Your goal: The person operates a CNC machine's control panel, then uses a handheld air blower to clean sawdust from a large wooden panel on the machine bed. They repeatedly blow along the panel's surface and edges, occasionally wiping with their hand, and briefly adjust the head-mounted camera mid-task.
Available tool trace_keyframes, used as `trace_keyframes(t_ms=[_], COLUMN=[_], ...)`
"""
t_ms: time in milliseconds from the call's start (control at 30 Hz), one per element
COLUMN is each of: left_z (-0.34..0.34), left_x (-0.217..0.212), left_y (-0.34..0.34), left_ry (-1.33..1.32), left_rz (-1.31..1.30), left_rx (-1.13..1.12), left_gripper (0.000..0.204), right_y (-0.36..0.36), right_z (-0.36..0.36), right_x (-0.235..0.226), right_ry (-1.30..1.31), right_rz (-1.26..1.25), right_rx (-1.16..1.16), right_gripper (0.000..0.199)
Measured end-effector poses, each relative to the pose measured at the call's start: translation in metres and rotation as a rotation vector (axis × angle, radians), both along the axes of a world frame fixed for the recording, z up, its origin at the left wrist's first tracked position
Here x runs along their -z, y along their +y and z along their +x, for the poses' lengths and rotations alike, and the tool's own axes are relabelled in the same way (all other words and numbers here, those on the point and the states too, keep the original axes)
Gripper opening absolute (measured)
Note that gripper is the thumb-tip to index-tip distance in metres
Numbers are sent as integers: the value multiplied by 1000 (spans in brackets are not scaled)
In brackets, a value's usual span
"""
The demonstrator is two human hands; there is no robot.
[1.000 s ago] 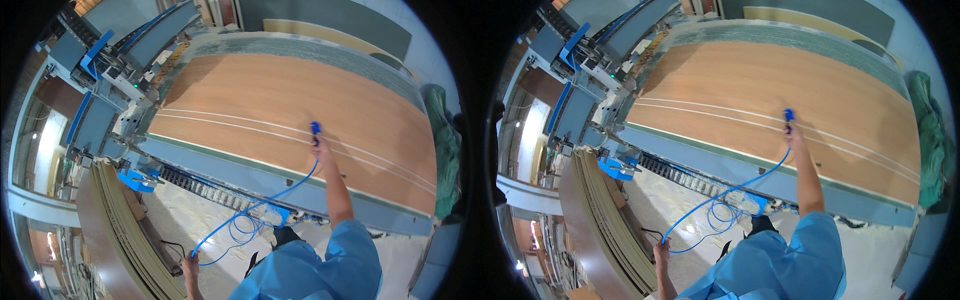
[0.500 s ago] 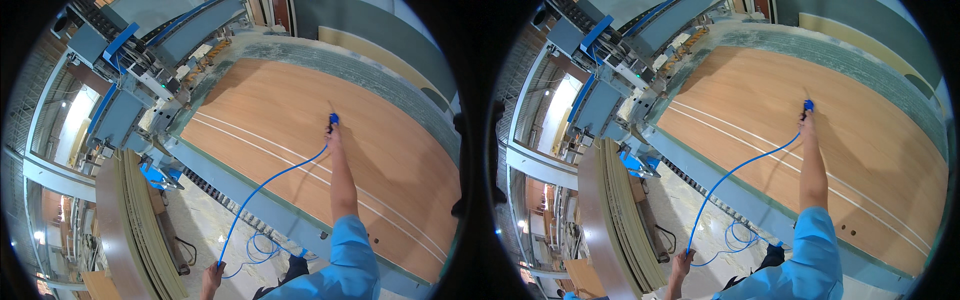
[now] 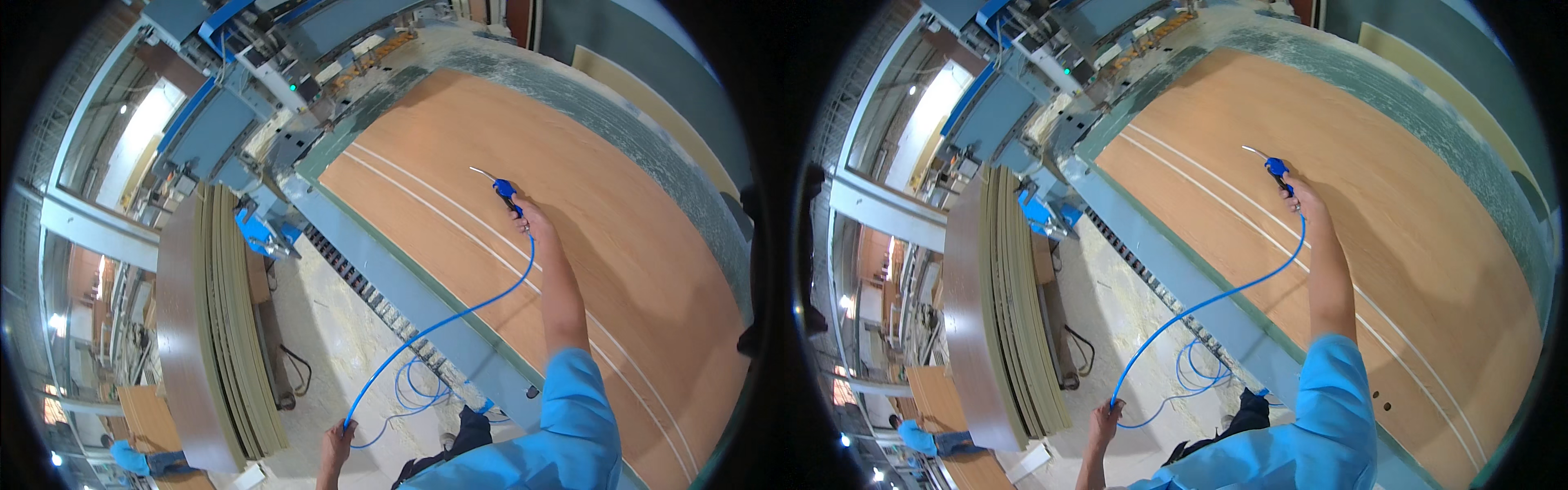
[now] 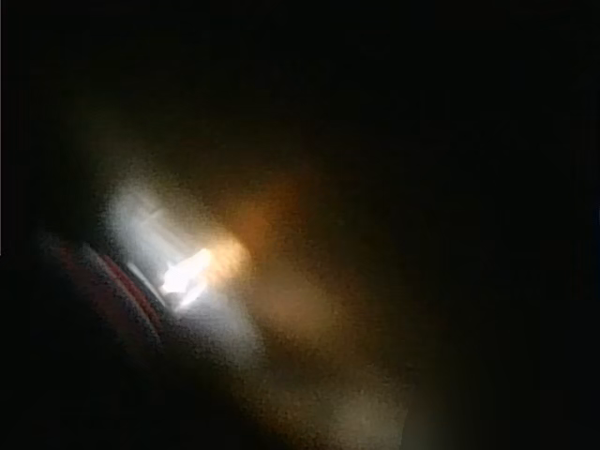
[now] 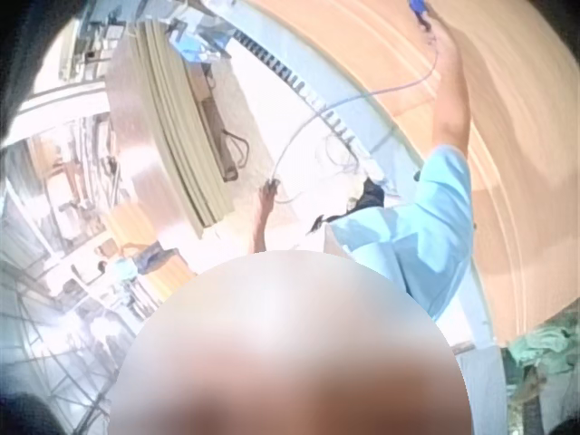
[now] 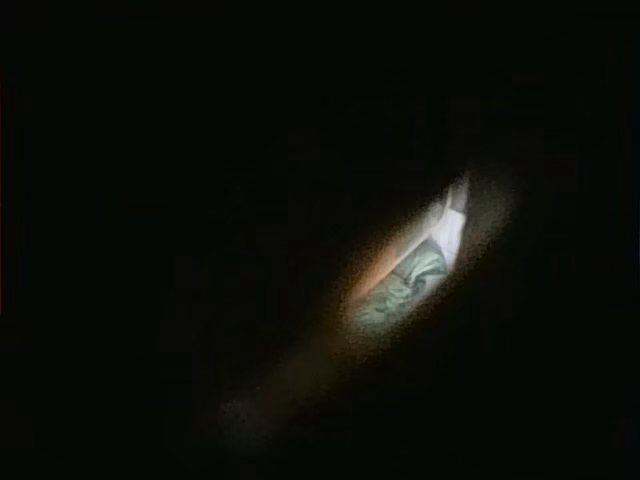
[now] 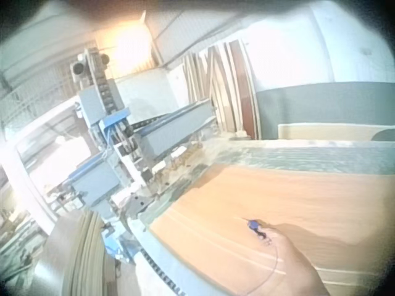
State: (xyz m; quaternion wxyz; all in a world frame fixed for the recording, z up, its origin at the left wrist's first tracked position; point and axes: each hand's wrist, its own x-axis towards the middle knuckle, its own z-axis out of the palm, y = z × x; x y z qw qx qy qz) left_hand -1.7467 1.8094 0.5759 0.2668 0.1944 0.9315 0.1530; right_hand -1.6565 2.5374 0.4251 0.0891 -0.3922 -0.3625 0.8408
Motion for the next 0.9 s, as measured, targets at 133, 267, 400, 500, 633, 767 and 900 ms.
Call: trace_keyframes(t_ms=[133,267,400,500,633,767,900], left_z=[3,13,25,32,45,74,122], left_x=[10,21,38,58,89,122,127], left_y=[-11,-33,-60,-86,-119,-129,-153], left_ry=[-4,-23,42,-25,-57,-166,-168], left_rz=[-4,5,15,111,221,231,158], left_rx=[27,58,141,138,258,403,513], left_gripper=[32,31,27,22,22,24,28], right_y=[-37,-101,-191,-270,-388,-502,-611], right_z=[19,48,94,145,259,399,574], right_x=[-8,-3,3,4,10,32,26], right_ry=[-31,-76,-102,-142,-288,-477,-687], right_rz=[13,-59,104,123,342,335,313], right_rx=[-143,-248,-263,-149,4,453,891], right_gripper=[47,49,50,49,51,59,56])
